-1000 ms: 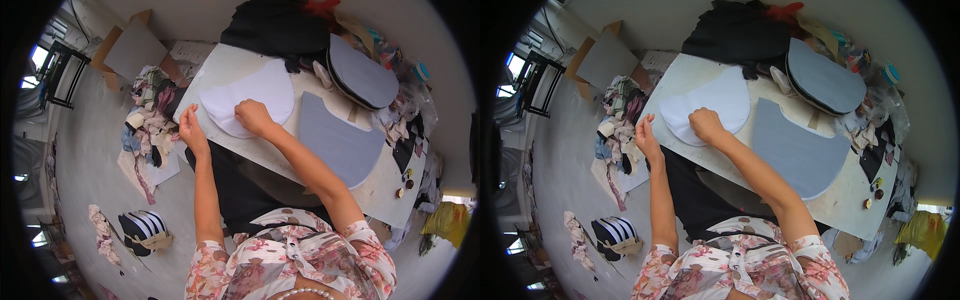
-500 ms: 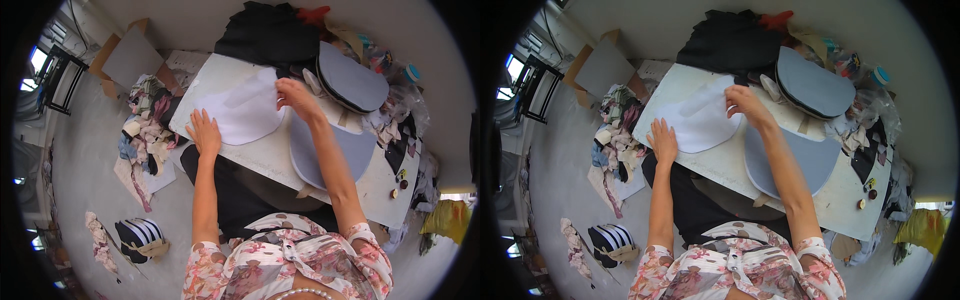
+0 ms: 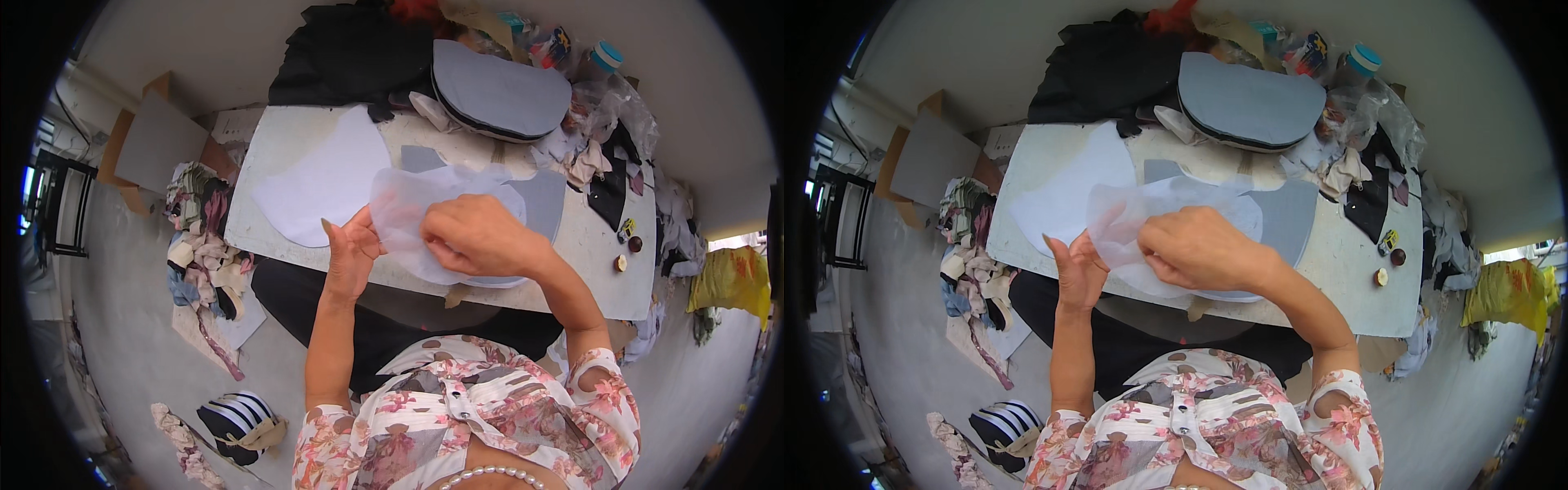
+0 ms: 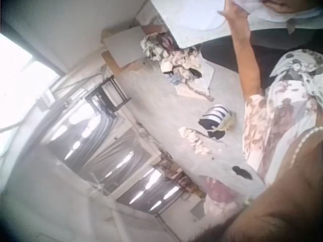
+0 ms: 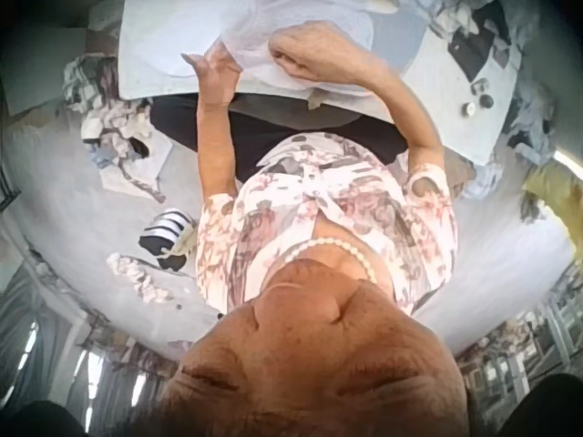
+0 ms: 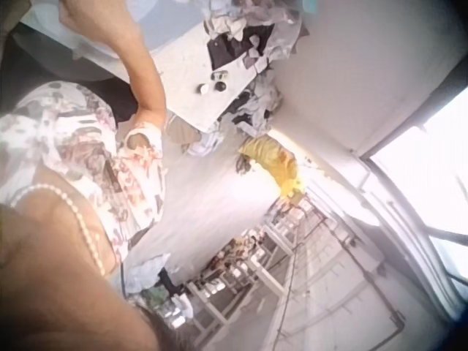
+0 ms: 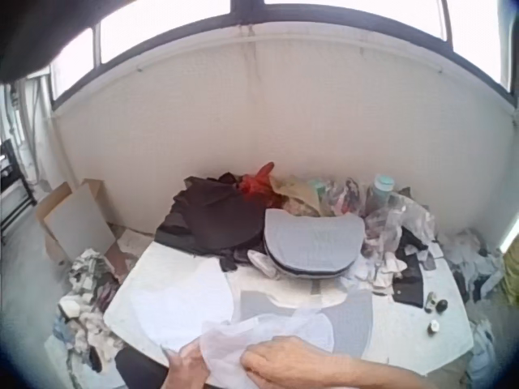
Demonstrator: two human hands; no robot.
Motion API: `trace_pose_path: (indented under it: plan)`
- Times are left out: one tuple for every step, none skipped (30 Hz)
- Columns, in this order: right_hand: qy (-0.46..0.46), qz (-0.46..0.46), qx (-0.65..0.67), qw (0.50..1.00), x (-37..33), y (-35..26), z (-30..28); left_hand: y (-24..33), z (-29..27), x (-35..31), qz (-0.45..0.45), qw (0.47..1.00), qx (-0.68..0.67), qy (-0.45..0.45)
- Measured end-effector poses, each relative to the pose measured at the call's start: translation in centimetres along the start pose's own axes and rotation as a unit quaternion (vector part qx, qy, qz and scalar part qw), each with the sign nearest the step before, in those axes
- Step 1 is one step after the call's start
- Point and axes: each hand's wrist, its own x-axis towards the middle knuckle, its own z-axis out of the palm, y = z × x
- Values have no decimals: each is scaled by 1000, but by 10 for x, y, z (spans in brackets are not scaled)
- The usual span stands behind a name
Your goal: The person repeatedly picks up light blue and white fabric pieces from a table, aligns them, and stacks them into a growing pile. The person handles the pieces one at a time, smoothing and adjusting them before placing them on the stack.
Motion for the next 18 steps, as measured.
trace_pose_path:
  plan:
    - [-14, 5, -4, 1000, -4, 1, 12, 2, 7, -1, 14, 999, 29, -1]
    - [-28, 11, -7, 1000, -9, 2, 23, 4, 12, -1, 29, 998, 59, -3]
    - [-41, 12, -9, 999, -11, 2, 32, 9, 15, -2, 4, 992, 126, 5]
    - [-54, 14, -22, 998, -15, 2, 40, 10, 19, -1, 3, 984, 172, 35]
    - [-66, 16, -36, 997, -19, 1, 46, 9, 23, 2, 1, 974, 218, 65]
    - [-79, 13, -49, 996, -19, 0, 49, 9, 26, 4, 3, 960, 264, 96]
    - [-94, 8, -51, 994, -20, -2, 47, 9, 22, 7, 0, 954, 273, 127]
    - [-109, 2, -53, 993, -21, -4, 43, 8, 16, 10, -3, 947, 281, 158]
    - [-122, -5, -56, 991, -19, -7, 37, 9, 13, 13, -3, 938, 291, 188]
    - [-35, -16, -31, 999, -12, -9, 26, 10, 15, 12, 29, 930, 319, 183]
    - [51, -27, -6, 998, -1, -10, 10, 14, 21, 8, 62, 919, 346, 177]
    - [85, -27, 12, 996, 2, -1, 2, 17, 28, 6, 94, 910, 370, 165]
    - [120, -25, 29, 992, 4, 8, -6, 19, 35, 3, 96, 900, 403, 139]
    - [101, -16, 45, 994, 4, 25, -7, 21, 39, 0, 117, 887, 431, 117]
    - [70, 1, 36, 997, 0, 32, -8, 24, 41, -4, 137, 872, 460, 97]
    - [37, 20, 24, 999, -5, 39, -10, 27, 44, -6, 163, 855, 486, 76]
    - [-10, 49, -13, 999, -20, 45, -19, 30, 49, -10, 173, 850, 490, 82]
    - [-58, 72, -47, 995, -34, 49, -28, 35, 50, -17, 174, 859, 473, 88]
